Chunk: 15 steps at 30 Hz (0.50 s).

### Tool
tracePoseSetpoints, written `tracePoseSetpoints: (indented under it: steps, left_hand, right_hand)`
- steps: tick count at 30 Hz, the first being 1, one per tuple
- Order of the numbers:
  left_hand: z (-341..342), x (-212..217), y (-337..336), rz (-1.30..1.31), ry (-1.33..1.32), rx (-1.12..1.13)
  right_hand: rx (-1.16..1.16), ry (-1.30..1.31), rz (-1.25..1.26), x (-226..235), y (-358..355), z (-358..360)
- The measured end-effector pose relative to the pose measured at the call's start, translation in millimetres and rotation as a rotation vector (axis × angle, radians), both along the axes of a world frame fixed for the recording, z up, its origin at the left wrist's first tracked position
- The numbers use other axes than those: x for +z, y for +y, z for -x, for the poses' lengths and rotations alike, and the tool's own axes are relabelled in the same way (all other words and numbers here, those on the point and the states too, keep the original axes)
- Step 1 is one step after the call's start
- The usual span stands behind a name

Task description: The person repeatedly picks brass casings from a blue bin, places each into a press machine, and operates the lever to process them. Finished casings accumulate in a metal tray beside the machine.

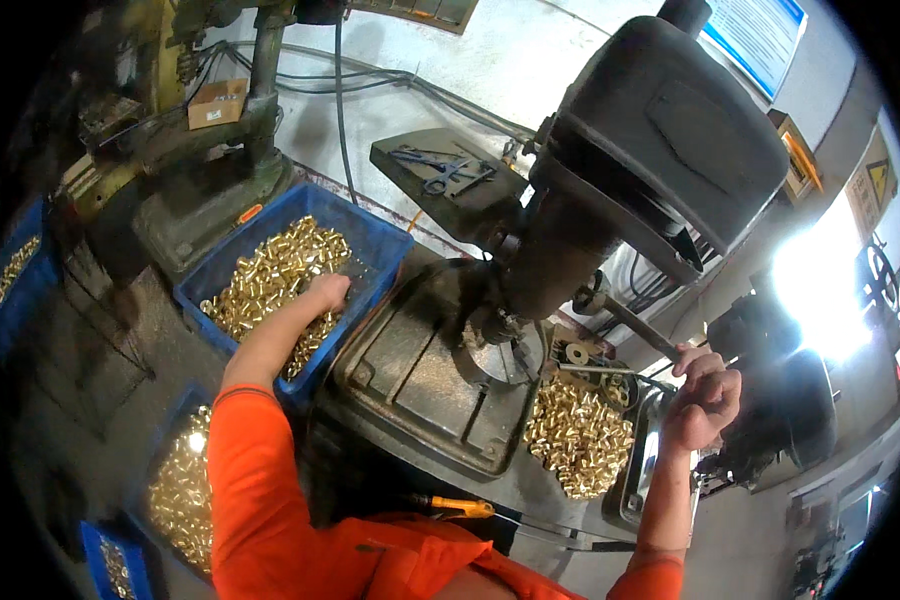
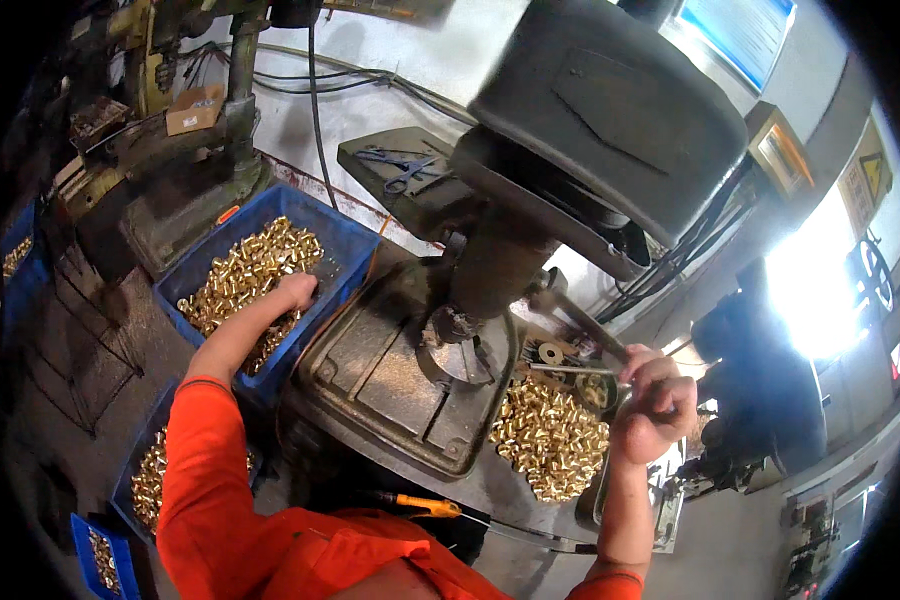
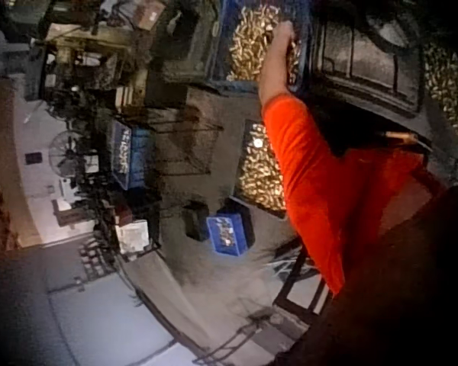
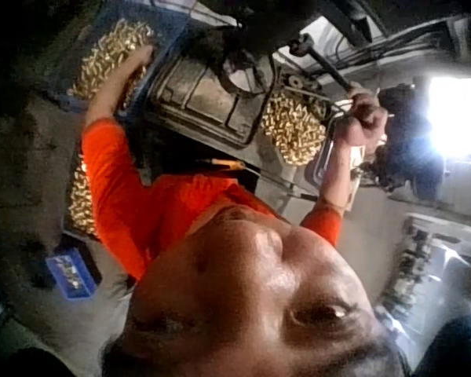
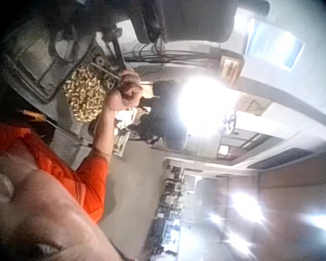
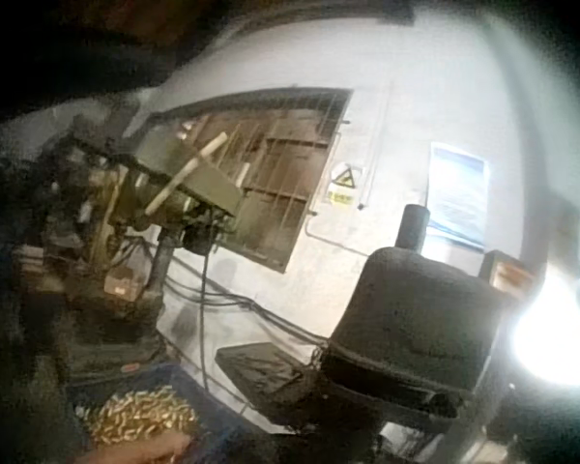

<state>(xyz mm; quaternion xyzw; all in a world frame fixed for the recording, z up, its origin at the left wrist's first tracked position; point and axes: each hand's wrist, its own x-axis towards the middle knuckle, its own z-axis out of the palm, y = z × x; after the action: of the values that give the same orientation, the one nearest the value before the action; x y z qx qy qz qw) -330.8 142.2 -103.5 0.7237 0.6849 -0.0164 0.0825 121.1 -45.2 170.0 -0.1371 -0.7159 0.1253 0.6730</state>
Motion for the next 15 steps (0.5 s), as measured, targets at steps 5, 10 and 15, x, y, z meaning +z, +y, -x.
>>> tracePoseSetpoints:
  steps: [5, 10, 15]
  left_hand:
    - [-8.8, 16.0, -4.6, -0.022, 0.013, 0.001]
    - [-3.1, 23.9, -8.4, -0.232, -0.073, 0.049]
    - [0.5, 63.7, -21.7, -0.272, -0.935, 0.111]
  right_hand:
    - [0.056, 0.001, -0.014, -0.9, -1.0, 3.0]
    - [0.042, 0.0, -0.005, -0.3, -1.7, 4.8]
    - [0.055, -0.003, -0.036, -1.7, 1.2, 0.5]
